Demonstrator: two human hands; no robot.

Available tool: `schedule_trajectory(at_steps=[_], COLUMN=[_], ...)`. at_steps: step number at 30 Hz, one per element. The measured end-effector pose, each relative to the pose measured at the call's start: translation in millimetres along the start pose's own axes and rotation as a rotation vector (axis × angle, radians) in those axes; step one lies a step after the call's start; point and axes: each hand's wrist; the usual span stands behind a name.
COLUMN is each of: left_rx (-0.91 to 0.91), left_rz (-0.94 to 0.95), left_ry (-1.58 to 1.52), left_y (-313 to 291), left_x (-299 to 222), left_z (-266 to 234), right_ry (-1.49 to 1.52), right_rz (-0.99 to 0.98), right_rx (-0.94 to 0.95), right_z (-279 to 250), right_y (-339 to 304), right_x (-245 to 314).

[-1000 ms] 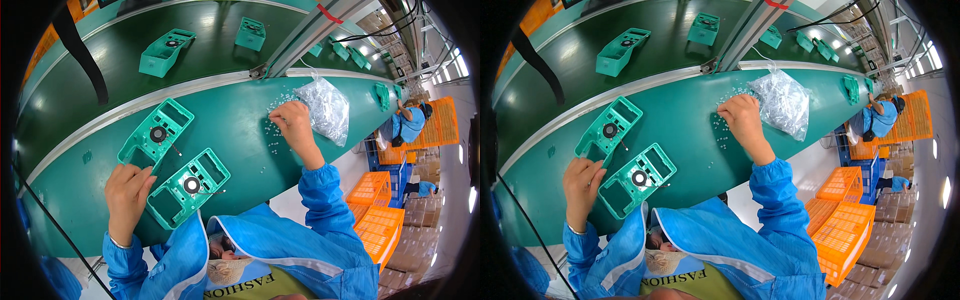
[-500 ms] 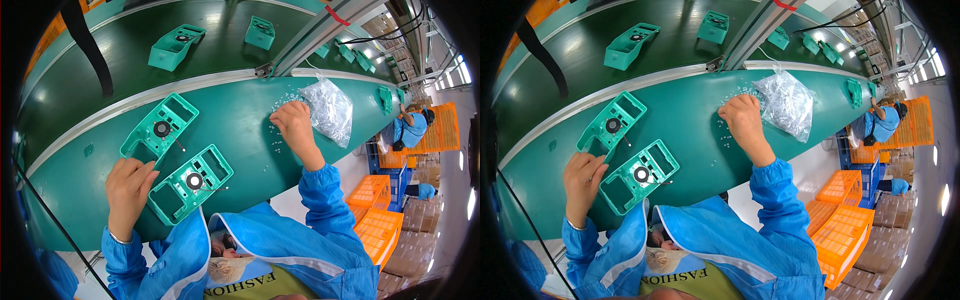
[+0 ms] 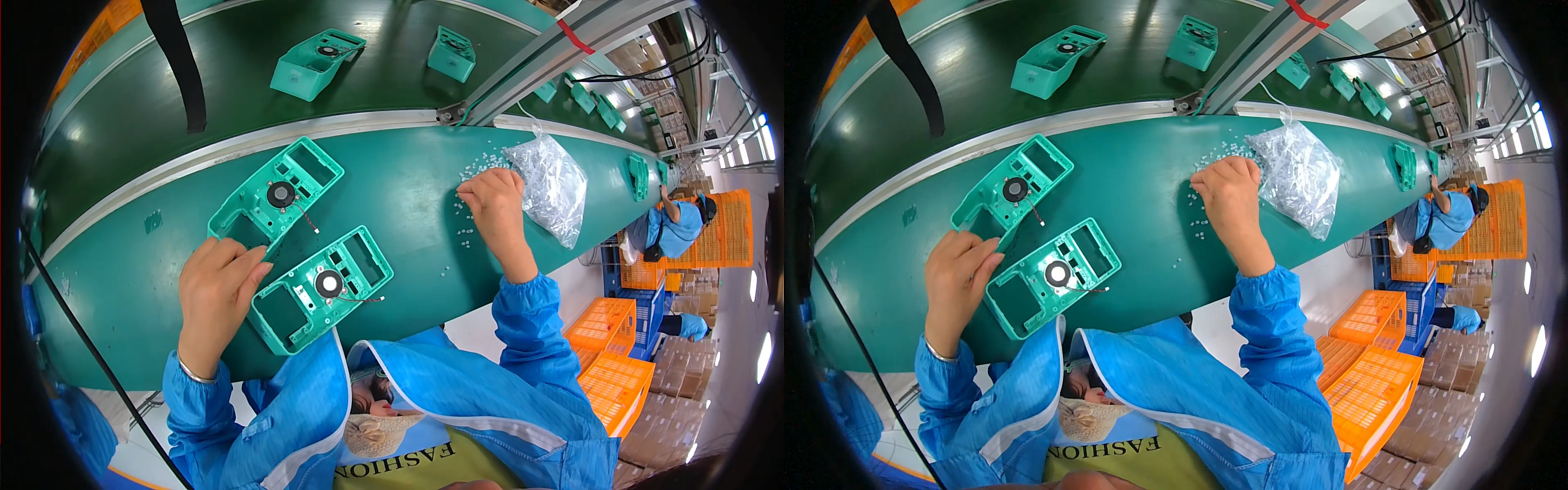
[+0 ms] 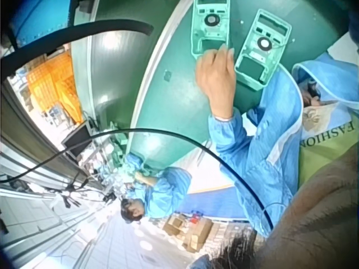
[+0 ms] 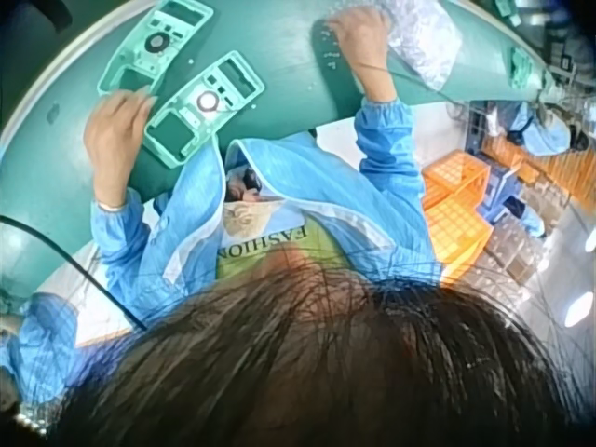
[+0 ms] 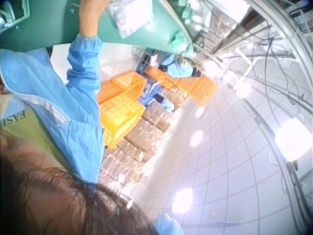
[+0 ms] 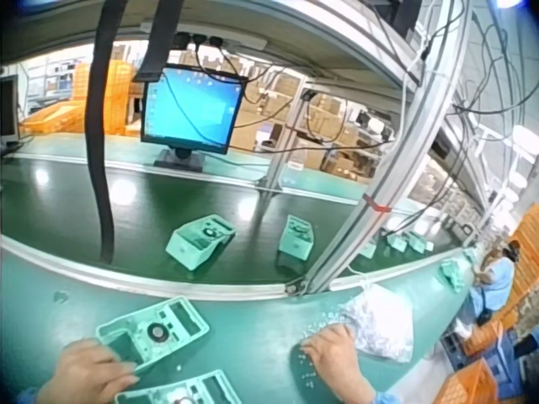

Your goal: The person assembles small electronic components into plastic housings by hand, securing them with small screws.

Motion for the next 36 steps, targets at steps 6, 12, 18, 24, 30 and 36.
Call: schedule_trajectory(at_steps=[6,12,18,24,30,36], left_rx=[0.002,-0.004,0.044,0.022,0.029,0.019], left_rz=[0.001,-0.009,0.012,0.045,0.041,0.043], left_ry=[-0.001,0.011,0.002,0.008,-0.006,-0.032], left_y=[2,1,4,3,4,4], left_x=[3,2,8,13,15,19], left_z=[-1,-3,-7,-6,-9,-8], right_ry=[-0.026,-0.04,0.061,0.653,0.698,0.685], right_rz=[-0.018,-0.053,-0.101,-0.185,-0.45,-0.506], right_rx=[0.011,0.021,-0.026,0.173,0.22,0.265], right_z=[1,-3,-11,1,23,26], right_y=[0,5,28,80,102,106], right_x=[0,6,30,112,152,155])
Point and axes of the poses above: each hand's wrist, its own y-axis towards the middle knuckle, its own z-axis out of the palm, x = y × z, and after that the axes turned 11 degrees about -y, right-handed
